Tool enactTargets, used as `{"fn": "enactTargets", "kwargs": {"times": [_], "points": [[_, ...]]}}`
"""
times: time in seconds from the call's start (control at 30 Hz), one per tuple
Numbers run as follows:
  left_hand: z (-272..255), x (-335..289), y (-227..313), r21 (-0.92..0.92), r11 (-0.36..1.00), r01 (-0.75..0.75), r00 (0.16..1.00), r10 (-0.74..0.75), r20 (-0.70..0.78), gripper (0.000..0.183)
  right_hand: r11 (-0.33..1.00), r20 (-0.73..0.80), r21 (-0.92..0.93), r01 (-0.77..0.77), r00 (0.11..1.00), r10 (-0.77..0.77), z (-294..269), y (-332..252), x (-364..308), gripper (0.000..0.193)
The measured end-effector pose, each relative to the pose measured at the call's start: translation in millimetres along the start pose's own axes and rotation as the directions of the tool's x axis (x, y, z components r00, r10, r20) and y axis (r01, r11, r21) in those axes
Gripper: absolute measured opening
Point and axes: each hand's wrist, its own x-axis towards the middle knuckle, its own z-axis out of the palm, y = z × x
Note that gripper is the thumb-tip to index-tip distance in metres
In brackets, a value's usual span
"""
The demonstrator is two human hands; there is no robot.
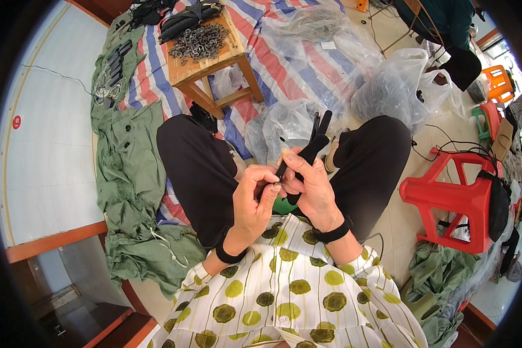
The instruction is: Threading plastic buckles or sliders onto black straps for shoe assembly.
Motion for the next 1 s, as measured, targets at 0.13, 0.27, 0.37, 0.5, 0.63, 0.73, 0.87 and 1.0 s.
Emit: {"fn": "enactTargets", "kwargs": {"times": [0.13, 0.27, 0.37, 0.5, 0.63, 0.73, 0.87, 1.0], "points": [[2, 0, 1, 0.037, 0.999, 0.011, 0.999, -0.009, -0.044, 0.01, 1.0, 0.003, -0.01, 0.015, 1.0, -0.015, -1, 3, 1, 0.016], [2, -2, 2, 0.048, 0.999, 0.027, 0.994, -0.022, -0.103, 0.009, 0.997, 0.025, -0.046, 0.063, 0.998, -0.061, -1, 7, 1, 0.016], [2, -4, 3, 0.055, 0.997, 0.052, 0.992, -0.045, -0.114, 0.01, 0.993, -0.012, -0.109, 0.054, 0.998, -0.056, -2, 7, 1, 0.017], [2, -5, 3, 0.039, 0.995, 0.096, 0.987, -0.09, -0.137, 0.011, 0.986, -0.005, -0.146, 0.079, 0.997, -0.08, 3, 5, 0, 0.018], [2, -2, 0, 0.029, 0.993, 0.115, 0.981, -0.109, -0.163, 0.011, 0.97, -0.003, -0.222, 0.104, 0.994, -0.108, 6, 1, 1, 0.02], [3, 1, -3, 0.007, 0.993, 0.119, 0.977, -0.115, -0.178, 0.01, 0.957, 0.011, -0.263, 0.12, 0.993, -0.122, 5, -2, 3, 0.02], [12, 4, 1, 0.057, 0.987, 0.147, 0.967, -0.131, -0.22, 0.007, 0.953, -0.034, -0.261, 0.154, 0.985, -0.168, 9, -12, -9, 0.018], [0, -7, -9, 0.418, 0.889, 0.189, 0.95, -0.058, -0.307, 0.007, 0.943, -0.132, -0.331, 0.04, 0.987, -0.089, 7, 3, -8, 0.027]]}}
